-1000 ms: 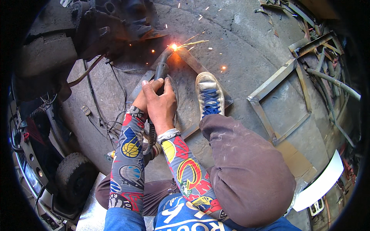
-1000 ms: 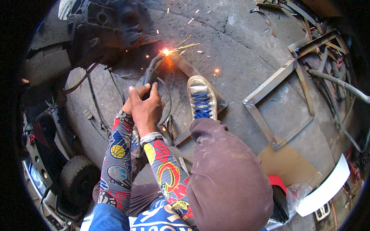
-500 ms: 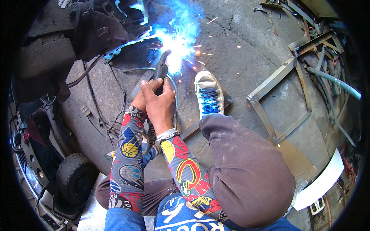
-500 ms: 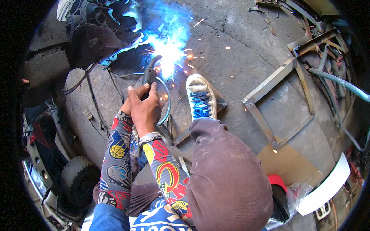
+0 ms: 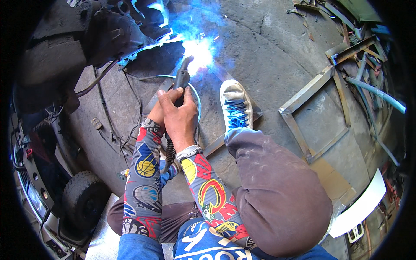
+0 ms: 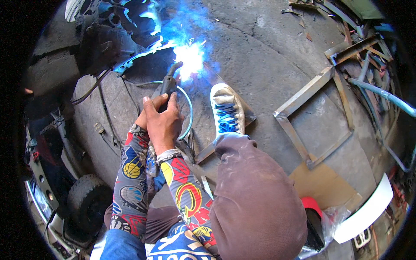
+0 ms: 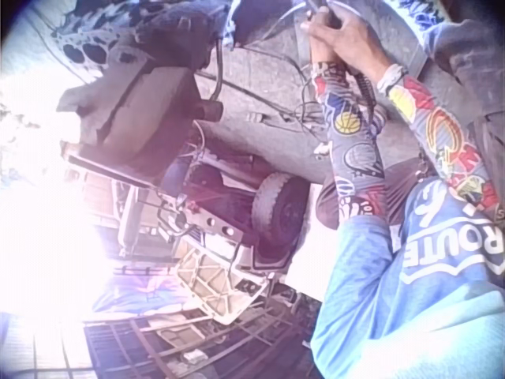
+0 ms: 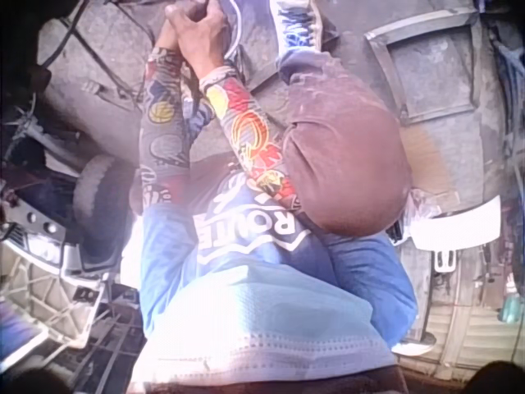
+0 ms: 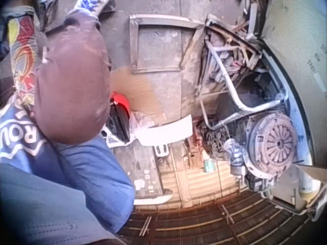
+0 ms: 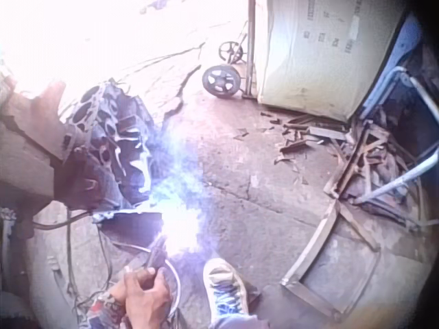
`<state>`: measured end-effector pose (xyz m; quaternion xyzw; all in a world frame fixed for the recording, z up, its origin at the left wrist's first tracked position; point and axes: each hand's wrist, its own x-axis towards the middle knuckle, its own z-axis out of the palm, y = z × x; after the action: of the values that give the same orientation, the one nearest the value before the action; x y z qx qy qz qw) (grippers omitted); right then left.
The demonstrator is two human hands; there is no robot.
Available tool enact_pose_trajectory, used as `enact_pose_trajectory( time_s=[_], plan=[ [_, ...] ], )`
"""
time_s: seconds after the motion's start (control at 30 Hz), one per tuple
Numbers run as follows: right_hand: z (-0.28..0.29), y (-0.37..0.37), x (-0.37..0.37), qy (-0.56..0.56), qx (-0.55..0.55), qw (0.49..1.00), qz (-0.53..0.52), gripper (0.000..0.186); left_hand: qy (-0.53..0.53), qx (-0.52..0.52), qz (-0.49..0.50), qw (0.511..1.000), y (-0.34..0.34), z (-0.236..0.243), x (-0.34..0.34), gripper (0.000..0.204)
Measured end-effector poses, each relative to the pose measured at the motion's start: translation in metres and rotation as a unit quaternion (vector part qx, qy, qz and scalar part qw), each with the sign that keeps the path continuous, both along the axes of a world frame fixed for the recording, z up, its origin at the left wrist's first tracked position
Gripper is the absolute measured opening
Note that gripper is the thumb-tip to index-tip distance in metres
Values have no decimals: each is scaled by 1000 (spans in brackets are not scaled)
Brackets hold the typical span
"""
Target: The person uses an angle grinder to cut and smooth a metal bar, then positions it onto a rectangular metal frame. They use a hammer to adjust the fit and then weld the bar to the frame using a welding torch, creating bright sparks.
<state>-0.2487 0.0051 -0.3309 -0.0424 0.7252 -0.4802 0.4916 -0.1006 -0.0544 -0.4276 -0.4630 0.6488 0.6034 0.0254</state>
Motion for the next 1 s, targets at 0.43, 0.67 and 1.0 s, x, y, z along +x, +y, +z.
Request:
enact_pose_trajectory(
  time_s=[0.43, 0.67, 1.0],
  plan=[
    [-2, 0, 1, 6, 3, 1000, 6, 92, 13, -64, -43, 997, 4, 10, -5, 44],
    [-7, 0, 4, 34, 22, 999, 20, 92, -34, 33, -15, 999, 0, 34, -36, 32],
    [12, -1, -4, 3, 29, 999, 32, 92, 38, 19, 0, 999, -3, 7, -4, 38]
  ],
)
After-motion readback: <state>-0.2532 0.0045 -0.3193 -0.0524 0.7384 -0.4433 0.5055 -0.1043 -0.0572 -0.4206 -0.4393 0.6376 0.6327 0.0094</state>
